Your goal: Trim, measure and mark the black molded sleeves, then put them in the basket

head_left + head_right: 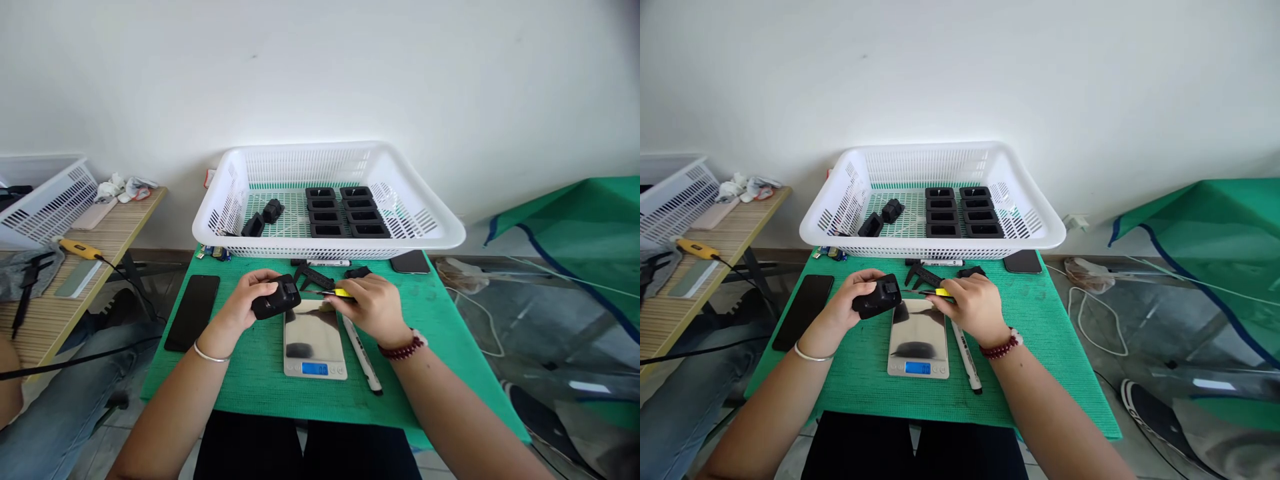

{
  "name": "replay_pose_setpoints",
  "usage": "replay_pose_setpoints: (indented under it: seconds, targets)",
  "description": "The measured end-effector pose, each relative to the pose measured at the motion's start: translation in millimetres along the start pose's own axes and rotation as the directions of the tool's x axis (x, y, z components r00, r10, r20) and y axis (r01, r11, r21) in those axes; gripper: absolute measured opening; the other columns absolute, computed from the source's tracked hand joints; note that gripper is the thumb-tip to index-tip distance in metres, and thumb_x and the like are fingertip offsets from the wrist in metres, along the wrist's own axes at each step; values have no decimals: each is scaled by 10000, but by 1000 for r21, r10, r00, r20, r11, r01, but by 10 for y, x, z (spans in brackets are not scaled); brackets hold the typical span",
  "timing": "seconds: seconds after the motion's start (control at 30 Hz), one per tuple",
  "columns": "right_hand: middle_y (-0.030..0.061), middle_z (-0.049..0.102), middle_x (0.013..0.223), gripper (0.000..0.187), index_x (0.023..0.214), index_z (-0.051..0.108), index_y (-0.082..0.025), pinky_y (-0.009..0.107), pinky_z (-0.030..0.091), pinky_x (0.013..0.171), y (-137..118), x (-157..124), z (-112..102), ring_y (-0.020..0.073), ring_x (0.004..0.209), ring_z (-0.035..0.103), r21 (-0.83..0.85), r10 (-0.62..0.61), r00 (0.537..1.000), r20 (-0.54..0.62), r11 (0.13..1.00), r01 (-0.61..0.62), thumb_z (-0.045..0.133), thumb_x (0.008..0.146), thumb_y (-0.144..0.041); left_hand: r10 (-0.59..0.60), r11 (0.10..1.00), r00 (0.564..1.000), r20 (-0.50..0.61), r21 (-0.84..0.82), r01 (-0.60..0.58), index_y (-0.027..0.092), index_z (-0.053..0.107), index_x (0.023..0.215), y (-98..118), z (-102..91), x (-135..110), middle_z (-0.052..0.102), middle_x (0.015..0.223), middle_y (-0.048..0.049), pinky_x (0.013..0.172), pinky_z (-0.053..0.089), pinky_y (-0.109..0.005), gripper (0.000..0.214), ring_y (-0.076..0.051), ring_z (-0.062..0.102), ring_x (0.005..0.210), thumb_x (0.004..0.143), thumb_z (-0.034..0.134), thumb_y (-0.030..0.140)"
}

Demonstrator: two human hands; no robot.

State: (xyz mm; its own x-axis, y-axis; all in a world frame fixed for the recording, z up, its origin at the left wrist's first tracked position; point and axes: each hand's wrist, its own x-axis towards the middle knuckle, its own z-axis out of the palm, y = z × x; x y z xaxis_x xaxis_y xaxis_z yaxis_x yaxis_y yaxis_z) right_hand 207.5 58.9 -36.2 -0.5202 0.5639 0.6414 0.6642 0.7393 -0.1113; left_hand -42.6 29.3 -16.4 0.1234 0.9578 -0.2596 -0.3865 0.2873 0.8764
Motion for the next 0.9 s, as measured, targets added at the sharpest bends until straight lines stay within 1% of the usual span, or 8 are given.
replay_pose_setpoints:
  seconds: [0.1, 0.17, 0.23, 0.4, 0.53, 0.6, 0.73, 0.9]
  targets:
    - [9, 609, 553, 369, 715, 618, -165, 275, 306, 557, -9, 7, -17, 113, 484, 490, 37, -52, 998, 32, 998, 51, 511, 917, -454, -11, 1000, 999, 33, 12, 11, 154, 693, 813, -4, 12, -11, 694, 741, -37, 597, 532, -275, 294, -173, 659, 641, 570, 770, 302]
    - [12, 622, 568, 350, 724, 621, -167, 276, 307, 558, -20, 13, -29, 114, 489, 500, 32, -47, 998, 40, 998, 46, 504, 925, -430, -23, 1000, 998, 64, 20, 21, 155, 694, 812, -4, 11, -14, 690, 733, -35, 585, 528, -269, 301, -168, 654, 625, 560, 771, 300]
    - [12, 629, 575, 330, 734, 625, -170, 275, 313, 561, -25, 16, -39, 113, 495, 508, 26, -24, 999, 21, 999, 23, 509, 925, -413, -25, 1000, 996, 82, 21, 23, 158, 696, 814, -2, 6, -14, 690, 733, -34, 582, 528, -266, 304, -164, 652, 618, 554, 771, 295]
    - [16, 629, 573, 396, 712, 617, -174, 277, 320, 557, -6, 15, -39, 117, 489, 491, 77, -60, 997, 43, 995, 57, 486, 920, -484, -19, 1000, 995, 101, -4, 20, 165, 701, 817, 4, 6, -20, 692, 745, -30, 587, 525, -260, 292, -161, 653, 631, 564, 768, 295]
    - [12, 633, 576, 350, 716, 621, -169, 273, 328, 554, 16, 13, -36, 116, 493, 501, 49, -14, 1000, -9, 999, 15, 529, 906, -448, -15, 1000, 984, 176, 8, 14, 148, 705, 831, -13, 18, -35, 690, 747, -35, 568, 512, -241, 304, -152, 647, 625, 581, 773, 306]
    - [8, 624, 565, 349, 711, 618, -168, 275, 331, 551, 15, 13, -38, 115, 483, 492, 59, -25, 1000, -19, 998, 26, 532, 904, -446, -20, 1000, 987, 161, 1, 20, 150, 704, 837, -24, 21, -34, 688, 751, -32, 570, 514, -243, 304, -150, 646, 627, 585, 773, 306]
    - [3, 600, 541, 369, 694, 610, -165, 280, 321, 543, 5, 12, -29, 115, 472, 474, 78, -78, 997, 27, 994, 76, 527, 902, -458, -32, 999, 997, 73, -22, 34, 164, 698, 823, -27, 20, -20, 688, 747, -26, 583, 521, -260, 294, -157, 647, 631, 573, 776, 298]
    - [0, 594, 524, 340, 683, 618, -168, 270, 321, 547, 30, 7, -17, 109, 475, 470, 2, 19, 999, -33, 1000, -19, 560, 892, -429, -31, 1000, 995, 97, 1, 31, 147, 696, 823, -16, 27, -10, 683, 737, -31, 574, 519, -249, 302, -156, 648, 626, 578, 780, 302]
